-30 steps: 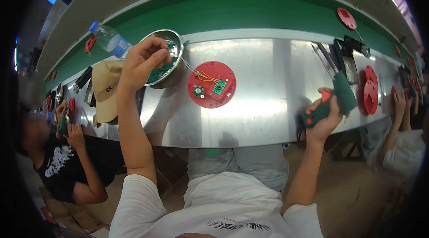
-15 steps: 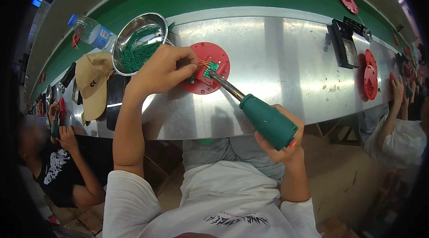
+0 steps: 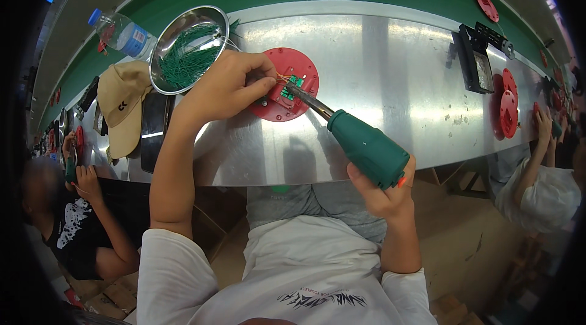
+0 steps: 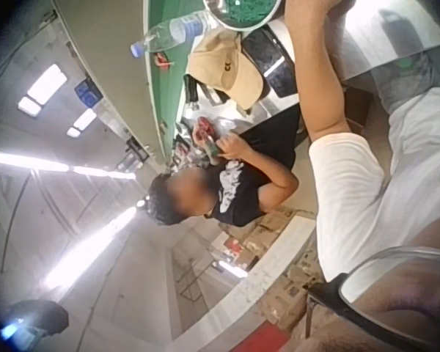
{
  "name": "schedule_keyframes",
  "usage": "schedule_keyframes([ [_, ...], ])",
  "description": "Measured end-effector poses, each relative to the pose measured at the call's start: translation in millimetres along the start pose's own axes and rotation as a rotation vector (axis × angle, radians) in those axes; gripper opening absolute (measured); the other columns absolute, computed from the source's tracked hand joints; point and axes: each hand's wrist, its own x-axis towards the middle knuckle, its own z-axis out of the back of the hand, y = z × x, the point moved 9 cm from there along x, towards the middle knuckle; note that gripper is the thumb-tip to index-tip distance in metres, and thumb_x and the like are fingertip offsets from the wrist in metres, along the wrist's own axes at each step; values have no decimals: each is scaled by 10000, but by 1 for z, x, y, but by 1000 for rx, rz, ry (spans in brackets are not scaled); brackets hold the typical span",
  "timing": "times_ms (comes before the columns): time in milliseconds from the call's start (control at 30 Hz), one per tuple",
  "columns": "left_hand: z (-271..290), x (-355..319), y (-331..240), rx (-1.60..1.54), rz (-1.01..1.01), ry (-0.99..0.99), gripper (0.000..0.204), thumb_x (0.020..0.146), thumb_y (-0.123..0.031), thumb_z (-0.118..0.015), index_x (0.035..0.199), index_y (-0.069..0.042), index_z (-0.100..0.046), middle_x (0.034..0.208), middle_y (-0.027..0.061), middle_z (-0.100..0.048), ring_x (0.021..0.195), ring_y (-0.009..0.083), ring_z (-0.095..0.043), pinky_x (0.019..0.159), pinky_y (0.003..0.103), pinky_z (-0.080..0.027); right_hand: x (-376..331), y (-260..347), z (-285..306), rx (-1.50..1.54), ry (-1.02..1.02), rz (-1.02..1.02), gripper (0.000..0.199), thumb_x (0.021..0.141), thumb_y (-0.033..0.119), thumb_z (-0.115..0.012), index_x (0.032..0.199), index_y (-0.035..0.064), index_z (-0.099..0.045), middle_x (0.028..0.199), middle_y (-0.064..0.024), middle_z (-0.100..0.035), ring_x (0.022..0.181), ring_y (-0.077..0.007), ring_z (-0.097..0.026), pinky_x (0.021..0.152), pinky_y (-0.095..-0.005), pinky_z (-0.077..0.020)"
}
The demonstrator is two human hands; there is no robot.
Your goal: Solder wires onto small circular printed circuit boards at an industrial assembly line.
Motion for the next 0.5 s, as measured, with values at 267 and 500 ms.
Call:
schedule_keyframes([
  [267, 0, 1, 1, -14, 2, -6, 176, 863, -144, -649, 888, 28, -677, 712, 138, -673, 622, 212, -642, 648, 313, -509, 5, -8, -1, 154, 17, -130, 333, 891, 51, -570, 1201, -67, -562, 913, -149, -621, 549, -159, -554, 478, -278, -441],
  [500, 2, 1, 1, -9, 31, 4, 157, 840, -136, -637, 866, 16, -668, 764, 184, -700, 682, 307, -687, 684, 369, -539, 1, -5, 10, 250, -161, -51, 446, 893, 180, -602, 1245, -86, -539, 988, -189, -619, 524, -181, -556, 443, -275, -428],
])
